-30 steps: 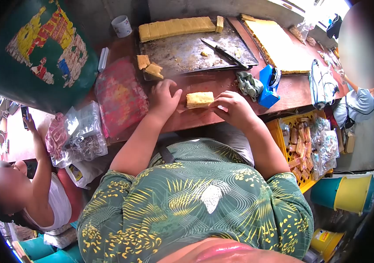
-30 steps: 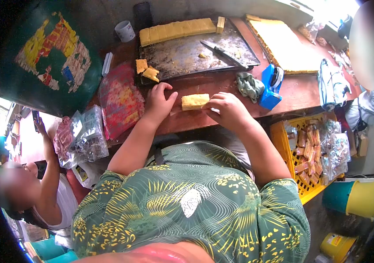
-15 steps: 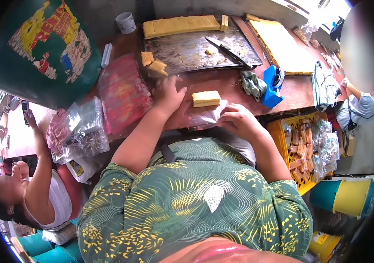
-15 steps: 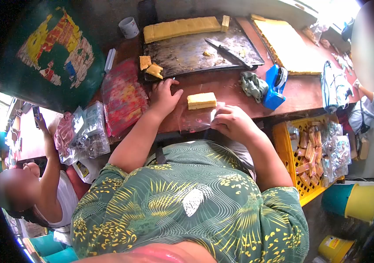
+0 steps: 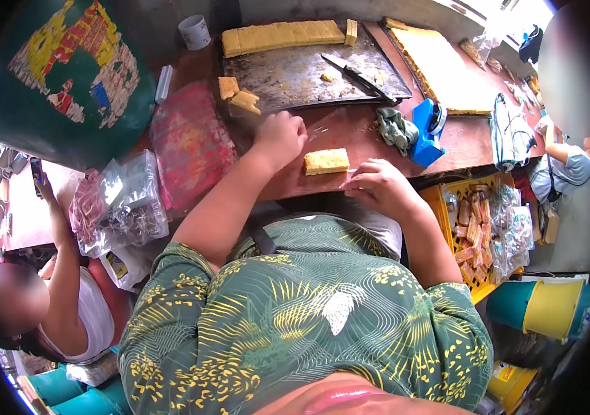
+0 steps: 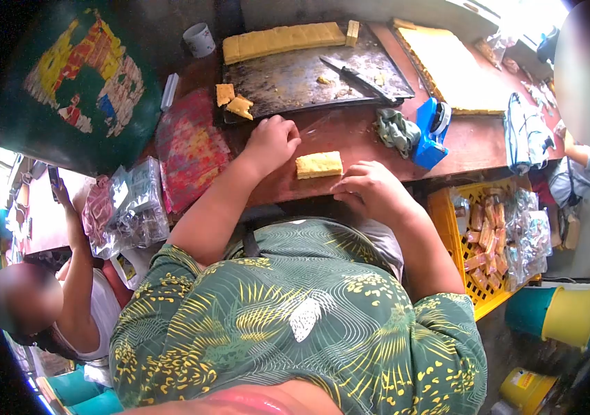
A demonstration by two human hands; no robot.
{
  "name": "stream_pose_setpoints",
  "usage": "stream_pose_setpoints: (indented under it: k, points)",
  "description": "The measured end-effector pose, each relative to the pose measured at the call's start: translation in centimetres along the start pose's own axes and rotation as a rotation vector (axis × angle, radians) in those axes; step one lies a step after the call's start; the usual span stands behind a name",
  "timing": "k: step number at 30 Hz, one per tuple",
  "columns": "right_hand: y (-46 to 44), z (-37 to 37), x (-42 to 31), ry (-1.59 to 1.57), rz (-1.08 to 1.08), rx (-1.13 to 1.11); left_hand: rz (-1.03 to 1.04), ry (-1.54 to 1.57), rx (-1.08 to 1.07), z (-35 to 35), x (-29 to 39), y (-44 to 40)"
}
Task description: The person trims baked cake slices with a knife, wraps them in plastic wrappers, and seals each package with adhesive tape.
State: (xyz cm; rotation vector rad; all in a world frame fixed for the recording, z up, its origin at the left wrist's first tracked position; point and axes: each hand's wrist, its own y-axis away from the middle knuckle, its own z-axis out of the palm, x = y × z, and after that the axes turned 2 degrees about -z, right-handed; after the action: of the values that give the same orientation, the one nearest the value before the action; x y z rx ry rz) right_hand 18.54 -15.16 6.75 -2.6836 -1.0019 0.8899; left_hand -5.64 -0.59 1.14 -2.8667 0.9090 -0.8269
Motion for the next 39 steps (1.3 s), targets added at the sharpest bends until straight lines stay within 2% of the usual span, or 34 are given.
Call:
stream_pose_setpoints:
  k: [1, 4, 5, 8, 10, 11, 14, 15, 17, 19, 22, 23, 26, 29, 32, 35, 38, 39]
  points:
    - [-0.2, 0.0, 0.3, 0.001, 0.042, -0.018, 0.026, 0.053, -0.066, -0.9, 0.7, -0.1]
    - [-2.0, -1.5, -0.2, 0.168, -0.002, 0.032, 0.014, 0.594, -0.237, -1.9, 1.7, -0.2]
    - [-2.3, -1.0, 0.0, 0.265, 0.004, 0.140, 0.026, 0.631, -0.255, -2.3, 2.1, 0.1]
    - [-4.5, -1.5, 0.2, 0.382, -0.038, 0.236, 0.063, 0.742, -0.298, -4.3, 3.9, 1.4]
    - [-5.4, -1.2, 2.5, 0.274, -0.081, 0.122, 0.072, 0.617, -0.270, -5.3, 4.7, 2.2]
    - [-5.5, -1.3, 3.0, 0.244, -0.012, -0.014, 0.078, 0.552, -0.258, -5.7, 5.0, 2.6]
    - [-5.8, -0.5, 2.0, 0.057, 0.129, 0.065, 0.358, 0.094, 0.071, -5.9, 6.1, 3.9]
    - [-5.8, -0.4, 1.8, -0.067, 0.177, 0.063, 0.354, 0.041, 0.093, -5.2, 6.0, 3.8]
    - [-5.6, 0.1, 1.9, 0.031, 0.094, 0.108, 0.347, -0.064, 0.142, -3.5, 5.4, 3.5]
    - [-5.1, 1.3, 3.3, 0.166, 0.038, 0.132, 0.321, -0.080, 0.130, -3.4, 5.2, 3.7]
    - [-4.5, 2.4, 4.8, 0.107, 0.037, 0.022, 0.310, 0.033, 0.153, -3.1, 5.3, 4.1]
    - [-4.2, 2.8, 4.6, 0.077, 0.026, 0.083, 0.306, 0.092, 0.171, -3.0, 5.3, 4.2]
    - [-4.1, 3.2, 4.3, 0.124, 0.077, 0.060, 0.178, -0.024, -0.016, -1.8, 4.3, 4.0]
    - [-3.6, 3.5, 3.6, -0.058, 0.271, 0.153, 0.158, 0.009, 0.005, -1.9, 4.4, 4.5]
    - [-3.0, 3.7, 3.9, -0.153, 0.316, 0.176, 0.204, 0.024, 0.118, -1.6, 3.9, 5.1]
    - [-3.1, 4.3, 3.7, -0.226, 0.312, 0.272, 0.169, -0.030, 0.078, -1.8, 3.1, 4.9]
    - [-2.7, 4.5, 4.0, -0.271, 0.408, 0.309, 0.075, 0.130, 0.052, -2.2, 2.5, 5.0]
    - [-2.3, 4.7, 4.5, -0.451, 0.513, 0.311, -0.024, 0.340, 0.036, -1.8, 1.8, 5.1]
